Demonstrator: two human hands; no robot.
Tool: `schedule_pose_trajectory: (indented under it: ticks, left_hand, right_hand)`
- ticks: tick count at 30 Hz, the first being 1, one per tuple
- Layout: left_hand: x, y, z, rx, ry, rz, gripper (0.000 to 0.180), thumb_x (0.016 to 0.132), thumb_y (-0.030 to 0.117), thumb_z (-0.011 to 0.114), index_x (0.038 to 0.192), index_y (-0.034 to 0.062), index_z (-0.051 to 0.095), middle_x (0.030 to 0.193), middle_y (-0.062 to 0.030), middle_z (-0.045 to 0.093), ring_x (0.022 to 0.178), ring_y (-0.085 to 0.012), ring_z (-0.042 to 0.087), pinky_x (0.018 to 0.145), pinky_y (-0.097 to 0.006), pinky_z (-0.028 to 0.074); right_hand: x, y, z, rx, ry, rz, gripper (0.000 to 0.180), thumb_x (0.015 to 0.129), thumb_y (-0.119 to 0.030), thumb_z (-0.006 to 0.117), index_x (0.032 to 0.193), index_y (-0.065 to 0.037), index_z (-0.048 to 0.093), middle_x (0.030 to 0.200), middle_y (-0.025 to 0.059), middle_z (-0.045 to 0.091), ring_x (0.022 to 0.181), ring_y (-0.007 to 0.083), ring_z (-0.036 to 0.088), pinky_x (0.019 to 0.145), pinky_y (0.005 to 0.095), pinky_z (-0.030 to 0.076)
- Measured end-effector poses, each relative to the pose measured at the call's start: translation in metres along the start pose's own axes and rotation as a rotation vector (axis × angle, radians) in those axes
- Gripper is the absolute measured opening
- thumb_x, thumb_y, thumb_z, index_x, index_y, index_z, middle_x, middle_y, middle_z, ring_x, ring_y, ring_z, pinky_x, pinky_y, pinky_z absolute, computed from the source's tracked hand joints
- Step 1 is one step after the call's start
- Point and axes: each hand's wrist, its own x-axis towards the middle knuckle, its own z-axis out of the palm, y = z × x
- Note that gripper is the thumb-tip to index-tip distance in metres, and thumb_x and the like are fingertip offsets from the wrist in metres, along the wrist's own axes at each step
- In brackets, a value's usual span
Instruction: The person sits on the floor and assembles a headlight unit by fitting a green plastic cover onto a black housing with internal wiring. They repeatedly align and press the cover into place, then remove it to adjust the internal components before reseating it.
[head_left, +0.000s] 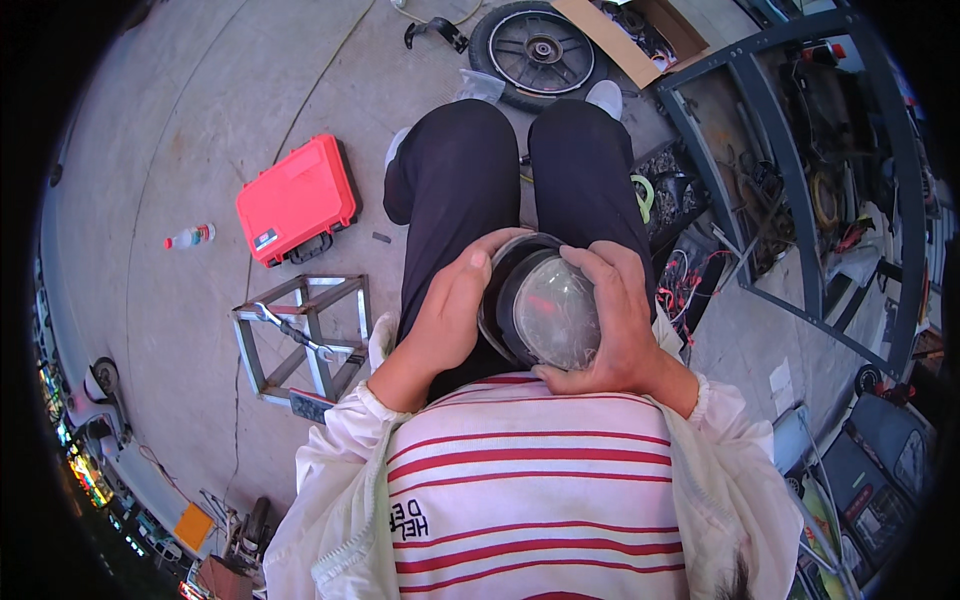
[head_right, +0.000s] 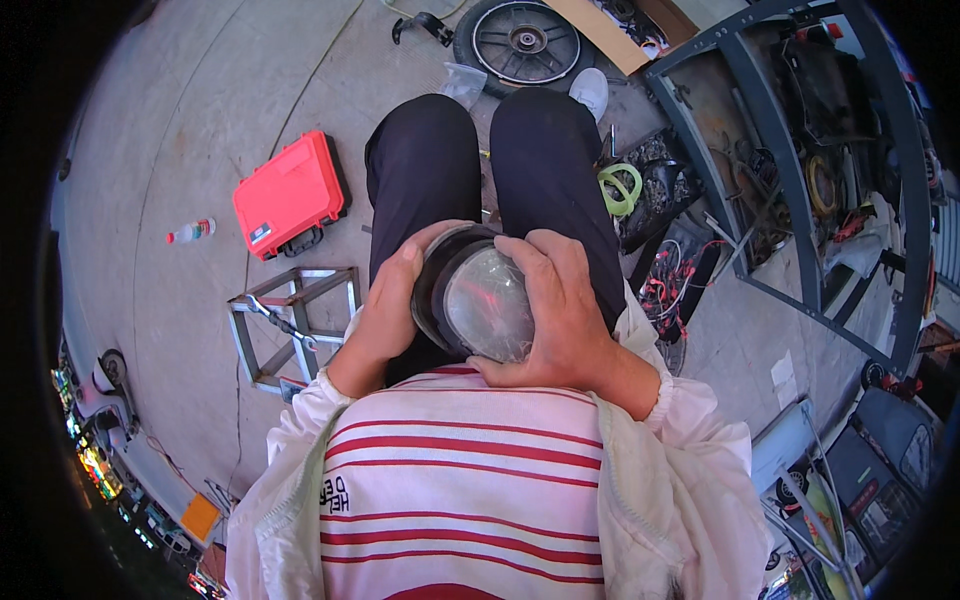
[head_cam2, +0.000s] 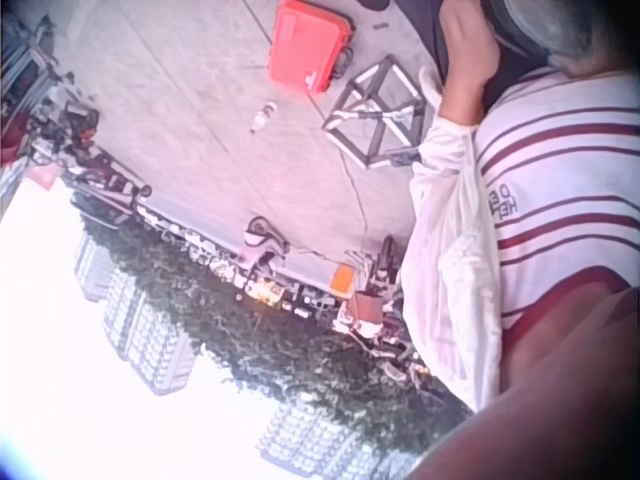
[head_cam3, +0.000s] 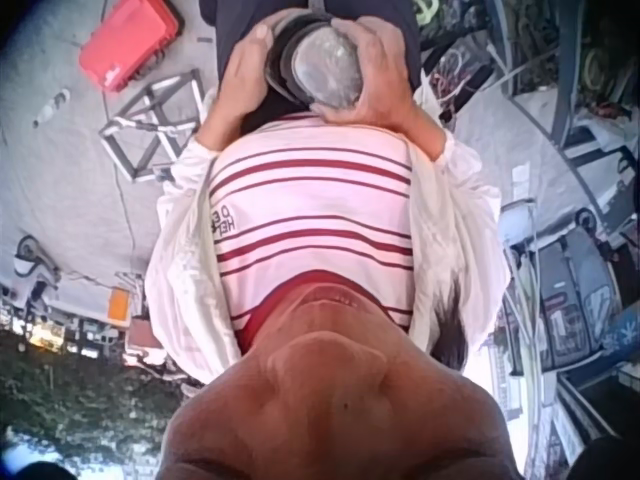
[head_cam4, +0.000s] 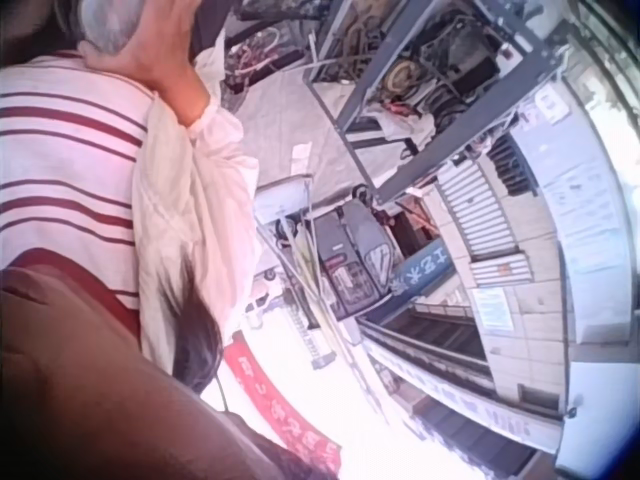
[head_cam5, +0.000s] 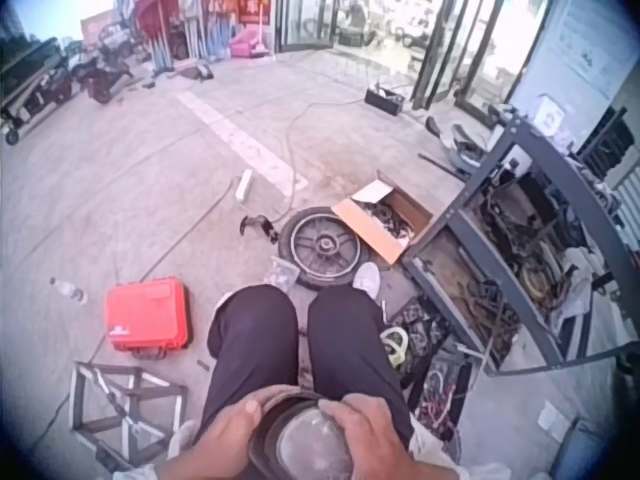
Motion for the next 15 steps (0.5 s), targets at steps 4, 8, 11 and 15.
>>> schedule_pose_trajectory:
  ticks: [4, 8, 11, 15]
  left_hand:
    - [-0.0010, -0.0050, 0.0027, -0.102, 0.031, 0.000, 0.053, 0.107, 0.029, 0.024, 0.131, -0.0078, 0.053, 0.124, -0.0169, 0.062, 0.117, -0.0225, 0.057, 0.105, -0.033, 0.040]
    - [-0.0018, -0.0016, 0.0042, -0.030, -0.005, -0.025, 0.059, 0.106, 0.035, 0.022, 0.132, -0.0076, 0.053, 0.126, -0.0172, 0.062, 0.119, -0.0234, 0.057, 0.106, -0.034, 0.040]
    - [-0.0025, 0.0009, 0.0043, 0.010, -0.005, -0.031, 0.062, 0.106, 0.038, 0.020, 0.132, -0.0076, 0.053, 0.127, -0.0176, 0.061, 0.119, -0.0239, 0.057, 0.107, -0.034, 0.040]
    - [-0.0039, -0.0023, 0.0028, 0.033, 0.004, -0.014, 0.062, 0.106, 0.038, 0.021, 0.133, -0.0079, 0.052, 0.128, -0.0177, 0.061, 0.119, -0.0238, 0.057, 0.107, -0.034, 0.040]
  right_hand:
    - [-0.0015, 0.0003, 0.0038, -0.001, 0.006, -0.009, 0.103, 0.050, -0.037, 0.090, 0.135, 0.000, 0.045, 0.123, 0.0219, 0.045, 0.112, 0.0388, 0.047, 0.098, 0.0472, 0.039]
    - [0.0006, -0.0026, 0.0060, -0.021, 0.006, -0.033, 0.104, 0.050, -0.039, 0.091, 0.135, -0.001, 0.045, 0.122, 0.0219, 0.045, 0.111, 0.0390, 0.047, 0.098, 0.0477, 0.039]
    - [-0.0008, -0.0043, 0.0062, -0.023, 0.015, -0.036, 0.104, 0.050, -0.038, 0.091, 0.135, -0.001, 0.045, 0.122, 0.0219, 0.045, 0.111, 0.0393, 0.047, 0.098, 0.0480, 0.039]
    - [0.0001, -0.0017, 0.0047, 0.018, 0.010, -0.054, 0.103, 0.050, -0.036, 0.091, 0.136, -0.001, 0.045, 0.122, 0.0218, 0.046, 0.111, 0.0393, 0.047, 0.098, 0.0477, 0.039]
